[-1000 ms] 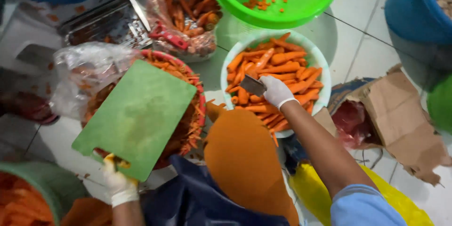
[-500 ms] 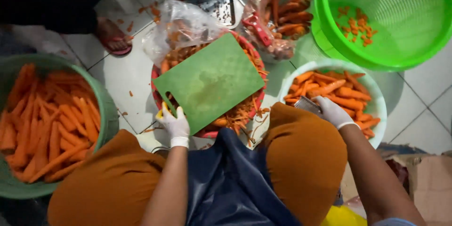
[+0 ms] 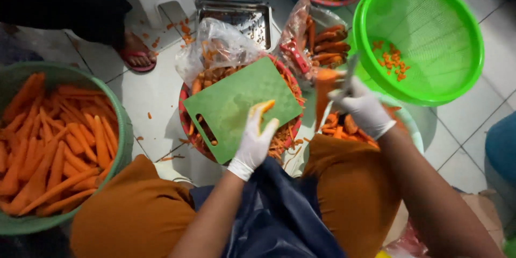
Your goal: Slicing whole carrots into wavy rounds using a manual slicer on a green cutting board.
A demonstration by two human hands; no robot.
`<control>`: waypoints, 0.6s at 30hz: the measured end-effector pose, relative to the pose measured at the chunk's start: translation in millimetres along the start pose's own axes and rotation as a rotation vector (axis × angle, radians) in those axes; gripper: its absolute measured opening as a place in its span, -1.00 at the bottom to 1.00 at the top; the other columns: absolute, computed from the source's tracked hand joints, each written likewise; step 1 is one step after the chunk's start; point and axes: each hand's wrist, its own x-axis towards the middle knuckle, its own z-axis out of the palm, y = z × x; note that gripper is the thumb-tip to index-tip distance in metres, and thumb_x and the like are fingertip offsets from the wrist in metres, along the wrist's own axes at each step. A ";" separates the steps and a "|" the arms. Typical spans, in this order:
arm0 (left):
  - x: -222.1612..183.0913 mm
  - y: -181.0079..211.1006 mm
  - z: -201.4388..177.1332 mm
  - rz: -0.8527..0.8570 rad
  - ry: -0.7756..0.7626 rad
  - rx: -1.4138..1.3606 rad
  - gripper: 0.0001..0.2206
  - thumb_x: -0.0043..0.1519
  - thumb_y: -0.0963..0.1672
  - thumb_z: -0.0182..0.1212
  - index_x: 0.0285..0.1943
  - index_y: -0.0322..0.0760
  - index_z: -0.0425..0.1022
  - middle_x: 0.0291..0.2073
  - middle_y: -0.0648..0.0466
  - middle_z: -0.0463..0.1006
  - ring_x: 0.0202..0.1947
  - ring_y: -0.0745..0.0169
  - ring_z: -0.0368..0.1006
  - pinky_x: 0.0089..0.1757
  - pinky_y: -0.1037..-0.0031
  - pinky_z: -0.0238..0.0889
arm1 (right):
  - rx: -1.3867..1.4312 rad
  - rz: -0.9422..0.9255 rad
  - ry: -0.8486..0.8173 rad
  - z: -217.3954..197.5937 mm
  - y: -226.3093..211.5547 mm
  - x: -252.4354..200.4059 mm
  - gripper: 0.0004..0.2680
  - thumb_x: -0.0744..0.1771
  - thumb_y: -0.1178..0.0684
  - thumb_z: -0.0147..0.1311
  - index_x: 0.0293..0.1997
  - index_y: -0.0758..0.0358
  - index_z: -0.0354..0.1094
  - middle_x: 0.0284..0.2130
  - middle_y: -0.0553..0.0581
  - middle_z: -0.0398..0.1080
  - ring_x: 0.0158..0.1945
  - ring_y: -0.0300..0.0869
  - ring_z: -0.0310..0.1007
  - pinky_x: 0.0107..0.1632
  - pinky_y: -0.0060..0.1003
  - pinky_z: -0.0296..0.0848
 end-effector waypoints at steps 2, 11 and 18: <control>-2.7 6.9 3.8 -0.036 -0.065 -0.163 -0.60 0.19 -0.18 0.04 0.24 -0.25 0.21 0.04 -0.09 0.32 0.11 0.06 0.23 0.11 0.25 0.06 | 0.009 0.014 -0.030 37.5 -20.0 -7.6 -0.70 0.19 0.13 0.20 -0.02 0.20 0.29 -0.32 0.18 0.41 -0.43 -0.16 0.42 -0.41 -0.29 0.44; -21.3 -66.7 -43.1 -0.333 0.163 0.071 -0.75 0.25 -0.09 -0.05 0.10 -0.08 0.31 -0.28 0.00 0.49 -0.24 0.09 0.41 -0.14 0.31 0.28 | 0.175 0.039 -0.187 149.9 -28.6 -28.6 -0.81 0.13 0.27 0.09 -0.28 0.24 0.26 -0.60 0.06 0.27 -0.56 -0.28 0.23 -0.45 -0.43 0.26; -37.8 -134.5 -63.6 -0.162 0.232 0.859 -0.65 0.10 0.01 0.16 0.07 0.08 0.29 -0.21 0.17 0.33 -0.14 0.11 0.30 -0.07 0.30 0.21 | -0.166 0.011 -0.165 150.6 26.3 -20.3 -0.72 0.14 0.24 -0.07 -0.08 0.20 0.20 -0.31 0.17 0.31 -0.17 -0.17 0.30 -0.07 -0.22 0.35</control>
